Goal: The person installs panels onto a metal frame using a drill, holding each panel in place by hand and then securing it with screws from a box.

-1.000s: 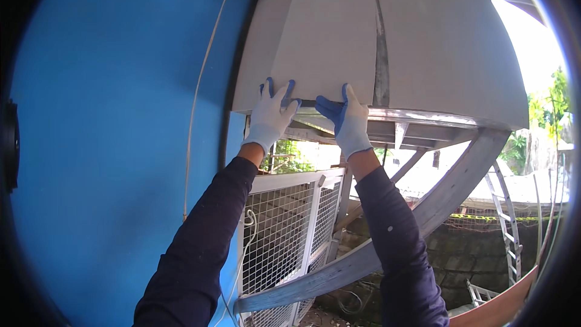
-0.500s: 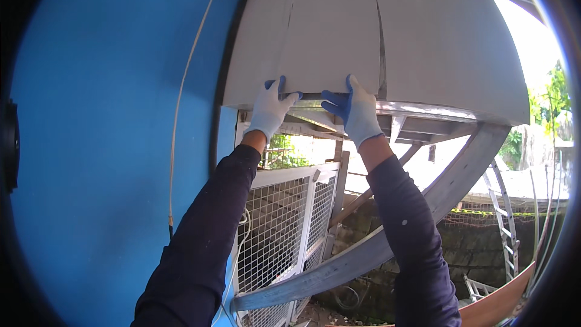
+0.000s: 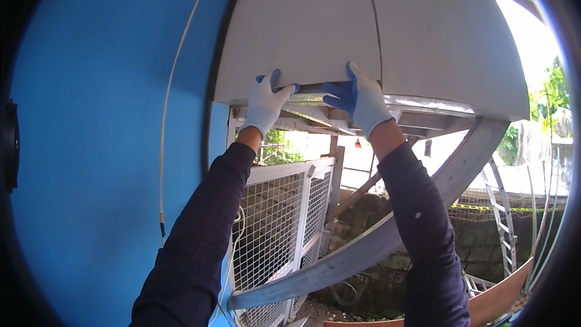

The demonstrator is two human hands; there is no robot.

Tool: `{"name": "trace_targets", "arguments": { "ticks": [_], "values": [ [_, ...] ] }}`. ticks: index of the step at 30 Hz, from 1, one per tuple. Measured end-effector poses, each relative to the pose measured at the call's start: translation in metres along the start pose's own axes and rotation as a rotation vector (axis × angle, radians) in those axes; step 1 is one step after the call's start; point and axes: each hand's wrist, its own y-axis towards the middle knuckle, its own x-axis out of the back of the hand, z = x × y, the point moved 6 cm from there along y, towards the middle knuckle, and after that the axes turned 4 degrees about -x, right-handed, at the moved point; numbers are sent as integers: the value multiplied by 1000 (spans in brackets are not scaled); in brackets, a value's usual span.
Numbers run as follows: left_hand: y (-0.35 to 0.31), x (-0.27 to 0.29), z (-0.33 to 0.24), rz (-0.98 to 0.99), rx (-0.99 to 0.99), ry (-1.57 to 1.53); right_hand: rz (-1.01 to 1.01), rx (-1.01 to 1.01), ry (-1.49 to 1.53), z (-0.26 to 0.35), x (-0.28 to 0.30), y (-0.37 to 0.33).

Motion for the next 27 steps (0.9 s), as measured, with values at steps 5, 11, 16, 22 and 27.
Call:
{"name": "trace_targets", "arguments": {
  "ticks": [5, 11, 16, 22, 27],
  "values": [
    [0, -1, 18, 23, 42, -8, 91, -49, -886, 32, -3, -50],
    [-6, -2, 9, -36, 14, 52, -216, 1444, -2044, 88, 0, -76],
    [-19, -11, 8, -78, -89, 132, -178, 1314, -2153, 87, 28, -54],
    [-17, -3, 50, -94, -100, 24, -132, 1323, -2132, 82, 25, -52],
    [-11, 6, 52, -98, -108, 113, -103, 1366, -2091, 81, 24, -50]
  ]
}}
